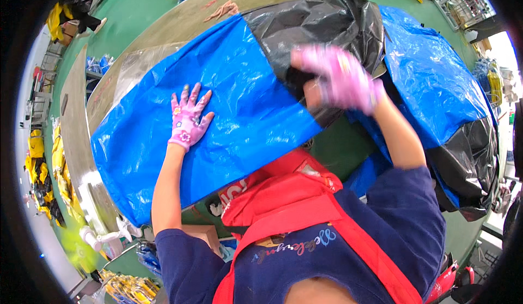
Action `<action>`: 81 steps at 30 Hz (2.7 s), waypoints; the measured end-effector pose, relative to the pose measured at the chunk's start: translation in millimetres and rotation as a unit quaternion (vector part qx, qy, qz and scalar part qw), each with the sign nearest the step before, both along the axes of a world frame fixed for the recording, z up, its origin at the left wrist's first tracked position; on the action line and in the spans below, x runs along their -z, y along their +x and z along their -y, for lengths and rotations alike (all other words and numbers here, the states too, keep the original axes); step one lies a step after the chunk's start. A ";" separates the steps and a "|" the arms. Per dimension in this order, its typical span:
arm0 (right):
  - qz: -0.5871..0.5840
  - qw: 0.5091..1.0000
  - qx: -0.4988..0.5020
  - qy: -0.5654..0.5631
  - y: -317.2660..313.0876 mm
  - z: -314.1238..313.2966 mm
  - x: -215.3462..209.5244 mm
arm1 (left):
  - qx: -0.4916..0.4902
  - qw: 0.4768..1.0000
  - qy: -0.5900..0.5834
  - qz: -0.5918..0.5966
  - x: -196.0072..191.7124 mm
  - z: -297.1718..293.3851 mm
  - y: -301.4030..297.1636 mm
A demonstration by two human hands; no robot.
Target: The person folds a blue and black tarp on a table, places it into a clear plastic bag, and seals the bag. This process is repeated for multiple tarps in a factory setting.
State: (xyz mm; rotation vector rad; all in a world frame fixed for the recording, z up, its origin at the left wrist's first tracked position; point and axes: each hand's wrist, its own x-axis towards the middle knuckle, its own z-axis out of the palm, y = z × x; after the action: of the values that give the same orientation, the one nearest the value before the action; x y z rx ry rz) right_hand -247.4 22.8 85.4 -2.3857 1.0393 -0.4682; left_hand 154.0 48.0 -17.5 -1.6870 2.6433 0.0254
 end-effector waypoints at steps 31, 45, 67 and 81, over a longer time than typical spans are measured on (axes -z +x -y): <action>-0.257 0.954 0.115 -0.106 -9.2 155.6 100.4 | -0.100 0.959 0.243 0.103 -101.5 -182.4 257.3; -0.289 0.925 0.164 -0.186 -31.5 159.3 106.7 | -0.464 0.767 -0.220 -0.385 -65.5 -183.1 296.8; 0.267 0.868 0.346 -0.237 -118.1 51.4 -11.6 | -0.106 0.994 -0.033 -0.022 1.9 26.0 -57.6; 0.534 0.670 0.510 -0.072 -150.0 95.4 137.5 | -0.080 0.996 -0.025 0.003 11.5 33.4 -54.2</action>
State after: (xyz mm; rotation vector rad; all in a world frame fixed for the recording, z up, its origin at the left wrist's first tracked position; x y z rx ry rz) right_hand -397.4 -72.6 -52.1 -0.8808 1.5443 -2.0355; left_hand 99.9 14.7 -29.0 -1.9083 2.5187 -0.0458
